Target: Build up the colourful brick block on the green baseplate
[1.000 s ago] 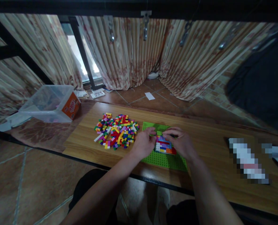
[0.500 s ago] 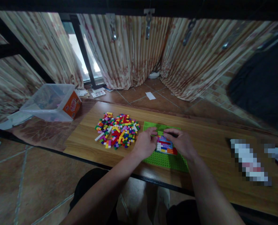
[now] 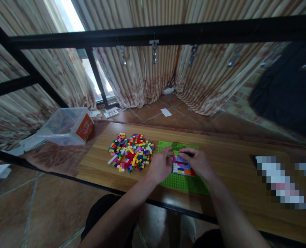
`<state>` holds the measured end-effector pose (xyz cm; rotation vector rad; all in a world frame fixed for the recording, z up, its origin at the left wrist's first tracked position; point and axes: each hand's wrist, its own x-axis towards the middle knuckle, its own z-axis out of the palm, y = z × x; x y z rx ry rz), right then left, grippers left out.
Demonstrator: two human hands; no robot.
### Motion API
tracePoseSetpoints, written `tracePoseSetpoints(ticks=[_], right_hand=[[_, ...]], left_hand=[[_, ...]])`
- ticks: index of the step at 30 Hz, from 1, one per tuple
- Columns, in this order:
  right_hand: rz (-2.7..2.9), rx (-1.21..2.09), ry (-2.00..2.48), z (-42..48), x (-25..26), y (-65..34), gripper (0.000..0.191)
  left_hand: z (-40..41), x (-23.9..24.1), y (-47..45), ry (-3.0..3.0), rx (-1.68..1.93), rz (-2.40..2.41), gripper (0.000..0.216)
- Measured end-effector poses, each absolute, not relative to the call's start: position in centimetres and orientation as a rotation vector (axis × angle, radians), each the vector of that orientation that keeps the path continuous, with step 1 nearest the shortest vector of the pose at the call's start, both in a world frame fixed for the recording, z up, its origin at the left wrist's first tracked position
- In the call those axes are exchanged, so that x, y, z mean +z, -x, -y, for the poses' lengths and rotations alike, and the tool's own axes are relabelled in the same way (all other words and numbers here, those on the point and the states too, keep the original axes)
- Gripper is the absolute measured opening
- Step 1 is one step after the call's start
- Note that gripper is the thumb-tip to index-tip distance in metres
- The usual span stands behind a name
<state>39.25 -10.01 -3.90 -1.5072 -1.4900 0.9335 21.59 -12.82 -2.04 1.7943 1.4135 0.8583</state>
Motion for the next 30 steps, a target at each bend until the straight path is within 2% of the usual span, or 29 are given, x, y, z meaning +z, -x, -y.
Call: tracePoseSetpoints(ticks=[4,9,12,17,30], right_hand=[[1.483,0.983,1.528,10.3,-3.6,-39.8,0.029],[1.38,0.929,1.537,10.6,-2.8,-41.0,0.039],[1.392,0.878,1.575,10.5,-2.7,-41.2,0.042],[1.437,0.873,1.602,10.5,-2.9,-41.0,0.042],[1.452,0.833,1.621,10.7,-2.4,-40.8,0.041]], left_hand=[[11.8,-1.6,-20.4,-1.845,0.856,-1.526,0.042],[9.9,-1.0,-17.5,-2.092,0.695,-1.933,0.033],[9.4,-1.0,-16.4,-2.282,0.588,-1.989,0.028],[9.7,-1.7,-16.6,-2.302,0.47,-2.117,0.033],[9.5,-2.0,-17.1,-2.298,0.411,-2.144,0.028]])
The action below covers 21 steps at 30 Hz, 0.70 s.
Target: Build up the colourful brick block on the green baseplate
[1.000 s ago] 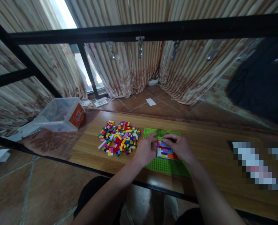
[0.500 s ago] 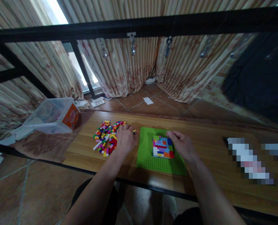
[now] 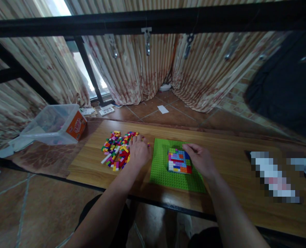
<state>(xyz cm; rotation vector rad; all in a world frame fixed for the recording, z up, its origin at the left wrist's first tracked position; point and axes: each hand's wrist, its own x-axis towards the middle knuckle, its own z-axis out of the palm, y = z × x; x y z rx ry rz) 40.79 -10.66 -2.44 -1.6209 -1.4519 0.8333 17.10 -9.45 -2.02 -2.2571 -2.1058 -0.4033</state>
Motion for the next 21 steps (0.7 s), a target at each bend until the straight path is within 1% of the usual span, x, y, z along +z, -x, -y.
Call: tracePoseSetpoints(ticks=[15,19,21], right_hand=[[1.461,0.822,1.621,10.67,-2.3,-40.76,0.039],[1.465,0.828,1.605,10.69,-2.26,-40.77,0.04],[1.454,0.815,1.591,10.69,-2.29,-40.79,0.038]], left_hand=[[9.39,-1.78,-17.16,2.361,-0.394,2.043,0.019],[9.29,-1.81,-17.12,2.353,-0.488,2.03,0.018],[9.07,-1.8,-16.97,2.356,-0.625,2.039,0.02]])
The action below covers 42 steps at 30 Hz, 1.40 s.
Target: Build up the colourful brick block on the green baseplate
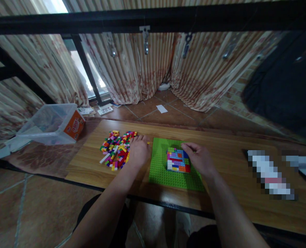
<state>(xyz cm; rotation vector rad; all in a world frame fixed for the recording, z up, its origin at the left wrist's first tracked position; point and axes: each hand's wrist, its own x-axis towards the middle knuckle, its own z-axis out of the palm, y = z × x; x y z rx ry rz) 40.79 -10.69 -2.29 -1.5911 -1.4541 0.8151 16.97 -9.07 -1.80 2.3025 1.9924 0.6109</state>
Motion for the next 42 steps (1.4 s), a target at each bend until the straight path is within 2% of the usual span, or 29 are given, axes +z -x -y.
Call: tracePoseSetpoints(ticks=[3,7,11,16,20,28,42], right_hand=[[1.409,0.775,1.551,10.7,-2.3,-40.8,0.034],[1.336,0.736,1.454,10.9,-2.0,-40.3,0.027],[1.355,0.765,1.331,11.5,-1.1,-39.1,0.02],[1.467,0.84,1.237,12.6,0.1,-37.2,0.016],[1.48,0.916,1.182,13.0,0.1,-36.3,0.018],[1.488,0.854,1.212,12.7,-0.4,-36.6,0.017],[1.313,1.037,1.206,12.7,-0.3,-36.4,0.021]], left_hand=[[8.6,-1.8,-16.8,-2.109,0.929,-1.814,0.025],[8.5,-1.6,-17.3,-1.528,1.247,-1.418,0.015],[9.7,-0.8,-18.7,-0.976,1.209,-1.032,0.021],[11.2,-0.1,-20.2,-0.686,1.089,-0.823,0.033],[11.4,-0.3,-20.9,-0.668,1.116,-0.817,0.035],[11.3,-0.3,-21.5,-0.795,1.164,-0.793,0.038],[11.6,-0.4,-21.5,-1.256,1.145,-0.83,0.029]])
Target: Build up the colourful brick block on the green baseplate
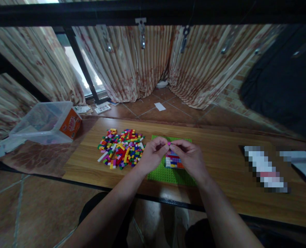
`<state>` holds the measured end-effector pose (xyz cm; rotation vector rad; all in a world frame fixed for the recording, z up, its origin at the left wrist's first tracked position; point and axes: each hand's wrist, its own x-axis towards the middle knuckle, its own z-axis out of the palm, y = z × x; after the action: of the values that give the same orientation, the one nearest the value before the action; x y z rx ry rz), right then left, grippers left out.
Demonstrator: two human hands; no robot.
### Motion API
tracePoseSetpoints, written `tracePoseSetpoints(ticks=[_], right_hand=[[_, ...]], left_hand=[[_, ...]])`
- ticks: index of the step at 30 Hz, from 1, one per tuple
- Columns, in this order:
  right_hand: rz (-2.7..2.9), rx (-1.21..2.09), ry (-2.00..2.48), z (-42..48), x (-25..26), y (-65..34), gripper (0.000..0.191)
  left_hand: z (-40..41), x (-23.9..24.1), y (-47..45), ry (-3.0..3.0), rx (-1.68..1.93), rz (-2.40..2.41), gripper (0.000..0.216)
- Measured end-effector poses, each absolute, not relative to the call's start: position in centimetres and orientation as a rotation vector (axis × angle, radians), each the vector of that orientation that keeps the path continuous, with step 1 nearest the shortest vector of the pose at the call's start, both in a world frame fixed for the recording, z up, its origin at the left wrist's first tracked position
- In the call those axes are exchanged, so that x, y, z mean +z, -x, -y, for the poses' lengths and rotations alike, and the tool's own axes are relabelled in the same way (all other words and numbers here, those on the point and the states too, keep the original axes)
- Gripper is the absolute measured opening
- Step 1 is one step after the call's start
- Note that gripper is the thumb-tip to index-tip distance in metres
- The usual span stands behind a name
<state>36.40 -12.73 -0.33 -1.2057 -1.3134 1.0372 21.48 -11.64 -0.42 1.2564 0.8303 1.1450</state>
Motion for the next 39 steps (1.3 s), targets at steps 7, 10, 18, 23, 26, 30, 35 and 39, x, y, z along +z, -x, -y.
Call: tracePoseSetpoints(ticks=[7,10,18,23,26,30,35,39], right_hand=[[1.226,1.198,1.113,12.7,-0.1,-36.6,0.02],[1.22,1.209,1.127,12.7,-0.1,-36.7,0.019],[1.239,1.144,1.187,12.7,-0.2,-37.2,0.021],[1.219,0.906,1.341,12.2,-0.1,-38.9,0.017],[1.335,0.841,1.38,12.2,-0.2,-39.8,0.014],[1.526,0.843,1.389,12.3,-0.9,-40.1,0.014],[1.594,0.832,1.457,11.9,-1.9,-39.9,0.017],[1.601,0.791,1.49,11.4,-2.5,-39.8,0.017]], left_hand=[[11.6,-0.5,-21.4,-1.35,1.142,-0.804,0.025],[11.6,-0.6,-21.4,-1.372,1.139,-0.779,0.021],[11.6,-0.6,-21.3,-1.362,1.096,-0.759,0.023],[11.2,-1.3,-21.2,-1.342,1.143,-0.895,0.02],[10.9,-2.2,-21.1,-1.27,1.13,-1.006,0.019],[10.7,-3.1,-21.0,-1.248,1.091,-1.093,0.018],[10.7,-3.4,-21.0,-1.308,1.053,-1.111,0.016],[10.7,-3.5,-21.1,-1.336,1.027,-1.122,0.015]])
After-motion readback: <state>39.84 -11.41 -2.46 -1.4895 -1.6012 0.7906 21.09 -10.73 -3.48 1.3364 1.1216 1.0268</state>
